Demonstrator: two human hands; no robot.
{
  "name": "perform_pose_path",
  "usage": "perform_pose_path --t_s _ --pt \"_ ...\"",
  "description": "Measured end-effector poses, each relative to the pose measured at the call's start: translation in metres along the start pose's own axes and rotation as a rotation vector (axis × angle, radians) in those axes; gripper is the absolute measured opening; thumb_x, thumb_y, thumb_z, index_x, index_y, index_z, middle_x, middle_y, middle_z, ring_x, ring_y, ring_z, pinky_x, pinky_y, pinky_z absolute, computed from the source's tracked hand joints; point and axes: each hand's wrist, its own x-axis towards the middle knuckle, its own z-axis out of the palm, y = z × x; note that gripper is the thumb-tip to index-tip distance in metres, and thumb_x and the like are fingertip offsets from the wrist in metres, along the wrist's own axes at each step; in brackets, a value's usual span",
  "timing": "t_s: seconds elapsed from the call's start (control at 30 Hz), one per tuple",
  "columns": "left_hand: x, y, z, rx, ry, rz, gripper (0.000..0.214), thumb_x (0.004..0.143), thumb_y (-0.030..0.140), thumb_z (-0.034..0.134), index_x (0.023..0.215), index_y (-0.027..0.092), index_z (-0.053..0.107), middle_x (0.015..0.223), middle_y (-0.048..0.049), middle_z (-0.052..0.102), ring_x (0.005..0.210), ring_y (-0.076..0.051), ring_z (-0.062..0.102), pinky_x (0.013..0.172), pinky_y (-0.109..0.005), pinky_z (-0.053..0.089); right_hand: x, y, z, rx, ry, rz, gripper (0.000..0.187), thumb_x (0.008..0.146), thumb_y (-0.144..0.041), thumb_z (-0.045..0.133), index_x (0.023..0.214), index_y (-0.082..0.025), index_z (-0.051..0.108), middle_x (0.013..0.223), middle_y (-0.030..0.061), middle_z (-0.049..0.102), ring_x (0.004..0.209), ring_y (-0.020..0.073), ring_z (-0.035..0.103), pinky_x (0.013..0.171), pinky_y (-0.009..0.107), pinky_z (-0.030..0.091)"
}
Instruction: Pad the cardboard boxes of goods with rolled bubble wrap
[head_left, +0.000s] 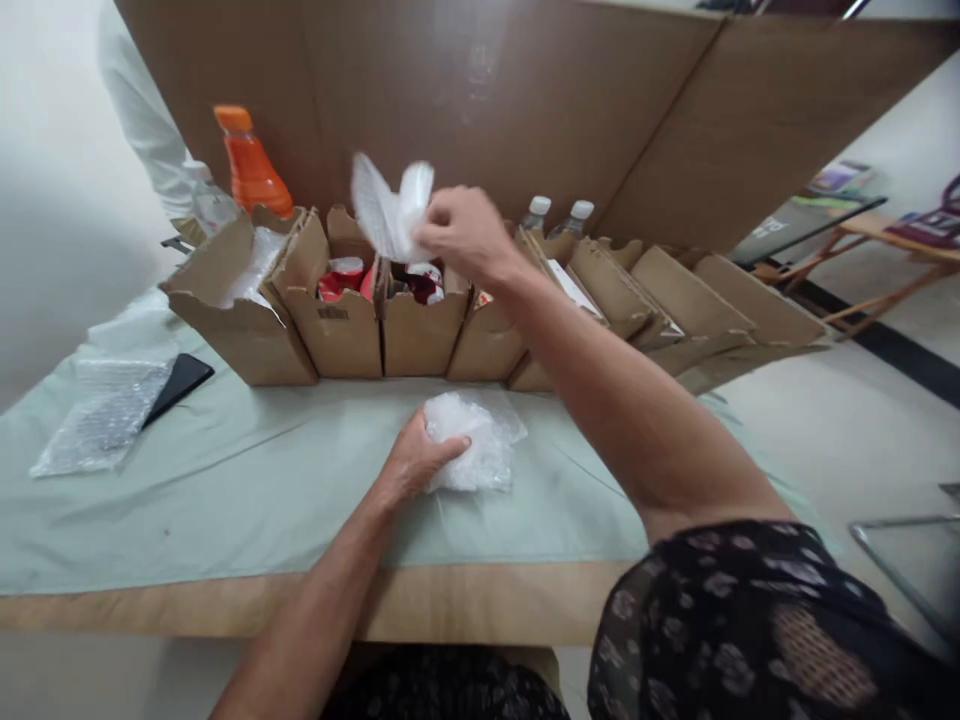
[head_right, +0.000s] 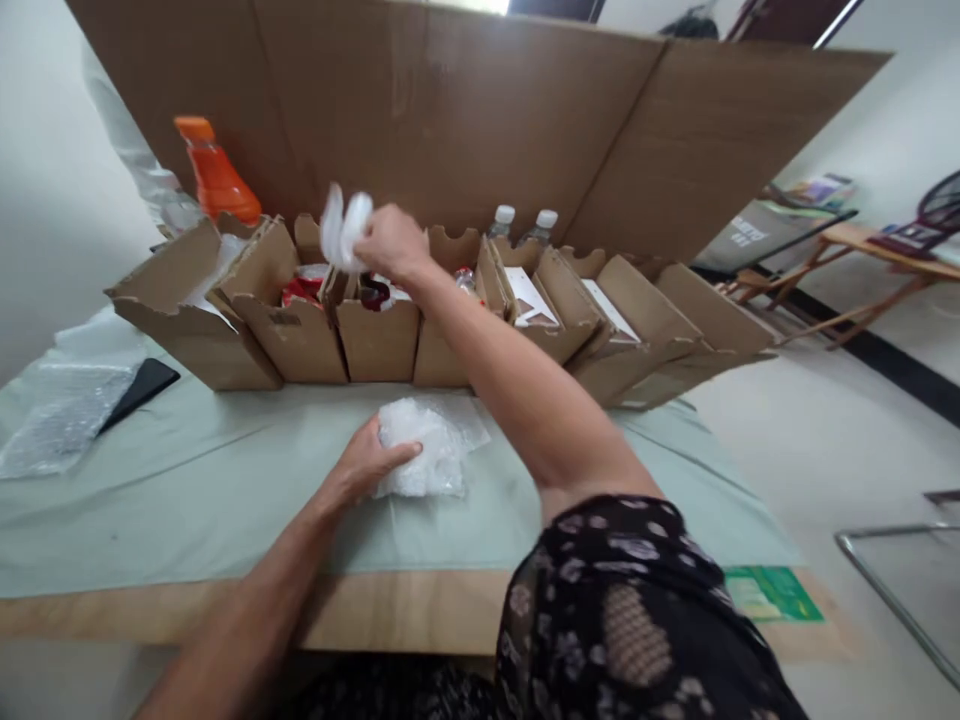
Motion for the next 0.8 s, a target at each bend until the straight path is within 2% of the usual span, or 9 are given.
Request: perform_pose_path --t_s 0.1,0.17,0.27,0.33,0.5,0.57,0.63,0.7,0.8 --pt "0.001 -0.004 -0.002 -0.070 -0.017 -0.009 0.059 0.067 0.036 0.084 0.119 0.018 0.062 0.118 -0.0130 0.074 0.110 -0.033 0.071 0.098 -0.044 0.055 -0.090 0.017 -0.036 0.146 0.274 -0.039 0.020 0.090 -0.020 0.055 0.099 -0.015 0.072 0.103 0.0059 0.073 0.095 0.0196 0.066 0.084 0.031 0.051" --pt "0.001 -0.006 -0.002 -0.118 -0.017 -0.014 0.061 0.067 0.036 0.085 0.121 0.018 0.062 0.117 -0.0119 0.075 0.110 -0.032 0.071 0.097 -0.043 0.056 -0.162 0.034 -0.046 0.191 0.322 -0.022 0.008 0.086 -0.024 0.062 0.087 -0.019 0.069 0.087 0.0014 0.071 0.080 0.0181 0.065 0.076 0.031 0.050" --pt "-0.001 -0.005 -0.001 -0.156 -0.002 -0.012 0.065 0.064 0.035 0.086 0.121 0.017 0.061 0.119 -0.0131 0.074 0.113 -0.034 0.069 0.098 -0.044 0.055 -0.244 0.057 -0.028 0.187 0.260 0.075 0.004 0.086 -0.026 0.063 0.086 -0.023 0.066 0.092 0.0035 0.075 0.081 0.0211 0.068 0.077 0.034 0.051" --pt "-0.007 -0.001 -0.001 -0.164 0.016 -0.001 0.072 0.062 0.037 0.087 0.125 0.016 0.060 0.123 -0.0144 0.072 0.117 -0.035 0.067 0.101 -0.045 0.053 -0.270 0.062 -0.004 0.124 0.174 0.119 0.004 0.086 -0.024 0.061 0.087 -0.022 0.064 0.103 0.0079 0.077 0.088 0.0236 0.070 0.081 0.036 0.050" --pt "-0.037 0.017 -0.008 -0.248 -0.149 0.068 0.101 0.067 0.061 0.085 0.152 0.022 0.047 0.152 -0.0156 0.058 0.139 -0.038 0.056 0.113 -0.047 0.048 -0.267 0.028 0.037 -0.029 -0.172 0.072 0.011 0.087 -0.018 0.055 0.090 -0.019 0.065 0.097 0.0109 0.077 0.086 0.0251 0.068 0.080 0.037 0.044" --pt "-0.048 0.021 -0.016 -0.161 -0.088 0.102 0.123 0.061 0.058 0.093 0.161 0.020 0.034 0.162 -0.0193 0.047 0.148 -0.040 0.046 0.120 -0.050 0.040 -0.264 0.012 0.041 0.006 -0.221 -0.020 0.013 0.088 -0.018 0.054 0.093 -0.018 0.066 0.097 0.0111 0.076 0.087 0.0253 0.068 0.081 0.037 0.044" --pt "-0.054 0.020 -0.027 -0.056 0.036 0.111 0.132 0.056 0.051 0.097 0.163 0.016 0.028 0.161 -0.0222 0.046 0.148 -0.040 0.045 0.122 -0.051 0.037 -0.261 0.004 0.039 0.115 -0.275 -0.166 0.016 0.089 -0.021 0.059 0.102 -0.017 0.068 0.106 0.0109 0.077 0.095 0.0256 0.069 0.085 0.037 0.046" --pt "-0.054 0.015 -0.044 -0.037 0.093 0.105 0.121 0.057 0.048 0.096 0.158 0.014 0.037 0.152 -0.0210 0.056 0.141 -0.039 0.053 0.119 -0.049 0.041 -0.253 0.003 0.033 0.227 -0.318 -0.290 0.027 0.089 -0.025 0.064 0.115 -0.019 0.070 0.117 0.0102 0.077 0.105 0.0262 0.070 0.090 0.038 0.049" --pt "-0.046 0.004 -0.071 -0.079 0.148 0.098 0.095 0.061 0.047 0.091 0.142 0.016 0.053 0.135 -0.0158 0.068 0.129 -0.037 0.063 0.110 -0.045 0.048 -0.216 0.002 0.009 0.282 -0.224 -0.318 0.027 0.092 -0.025 0.064 0.116 -0.022 0.073 0.118 0.0076 0.080 0.106 0.0251 0.073 0.091 0.038 0.052"
